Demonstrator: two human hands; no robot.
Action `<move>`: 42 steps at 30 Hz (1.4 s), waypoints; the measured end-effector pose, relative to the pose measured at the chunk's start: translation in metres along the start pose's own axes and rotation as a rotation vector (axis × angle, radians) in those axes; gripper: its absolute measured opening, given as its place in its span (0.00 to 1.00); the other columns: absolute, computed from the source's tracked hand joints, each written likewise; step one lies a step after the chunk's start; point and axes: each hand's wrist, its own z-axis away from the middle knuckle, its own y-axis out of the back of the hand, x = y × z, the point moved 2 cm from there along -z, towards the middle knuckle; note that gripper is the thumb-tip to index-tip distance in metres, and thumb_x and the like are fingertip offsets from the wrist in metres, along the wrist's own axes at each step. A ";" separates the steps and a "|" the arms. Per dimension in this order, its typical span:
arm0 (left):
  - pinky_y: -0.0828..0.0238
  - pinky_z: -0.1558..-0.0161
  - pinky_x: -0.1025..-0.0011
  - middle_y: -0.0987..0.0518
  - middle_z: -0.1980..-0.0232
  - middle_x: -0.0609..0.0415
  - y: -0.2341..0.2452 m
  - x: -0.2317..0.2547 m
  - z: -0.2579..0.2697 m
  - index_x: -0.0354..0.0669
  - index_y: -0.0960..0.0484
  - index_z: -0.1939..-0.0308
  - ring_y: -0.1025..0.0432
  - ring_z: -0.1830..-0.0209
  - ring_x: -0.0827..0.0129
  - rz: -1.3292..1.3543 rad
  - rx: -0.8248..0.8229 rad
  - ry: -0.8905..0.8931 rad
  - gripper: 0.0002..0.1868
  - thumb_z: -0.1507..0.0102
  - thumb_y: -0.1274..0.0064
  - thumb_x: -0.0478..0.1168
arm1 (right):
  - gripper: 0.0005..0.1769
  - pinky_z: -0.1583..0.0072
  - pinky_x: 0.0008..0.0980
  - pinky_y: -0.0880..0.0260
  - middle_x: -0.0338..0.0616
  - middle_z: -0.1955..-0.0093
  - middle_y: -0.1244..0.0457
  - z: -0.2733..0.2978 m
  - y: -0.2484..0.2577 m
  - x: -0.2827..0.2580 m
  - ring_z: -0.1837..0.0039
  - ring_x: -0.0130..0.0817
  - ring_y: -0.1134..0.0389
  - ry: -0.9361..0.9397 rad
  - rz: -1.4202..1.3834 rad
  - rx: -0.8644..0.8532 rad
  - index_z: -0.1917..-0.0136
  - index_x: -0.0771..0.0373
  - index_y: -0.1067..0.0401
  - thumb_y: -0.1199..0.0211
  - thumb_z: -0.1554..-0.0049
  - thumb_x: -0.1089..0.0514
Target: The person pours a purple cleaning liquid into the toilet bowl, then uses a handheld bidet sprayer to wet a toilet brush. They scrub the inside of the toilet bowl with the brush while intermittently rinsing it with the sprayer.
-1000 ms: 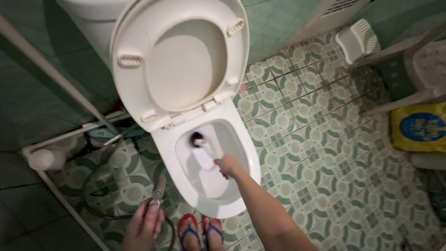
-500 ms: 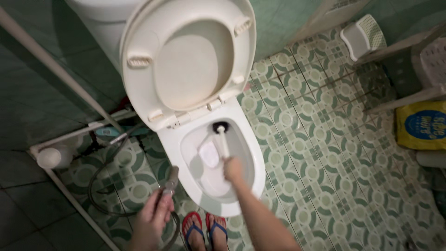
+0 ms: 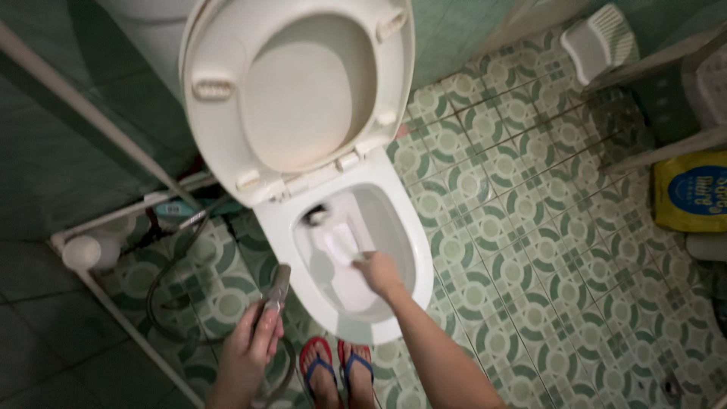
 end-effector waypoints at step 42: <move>0.42 0.73 0.77 0.29 0.70 0.60 -0.031 0.086 -0.025 0.39 0.22 0.50 0.39 0.75 0.79 -0.116 -0.037 -0.053 0.24 0.31 0.59 0.57 | 0.17 0.66 0.30 0.35 0.50 0.69 0.32 -0.005 0.032 -0.035 0.71 0.30 0.32 -0.122 -0.250 -0.003 0.49 0.67 0.19 0.31 0.41 0.49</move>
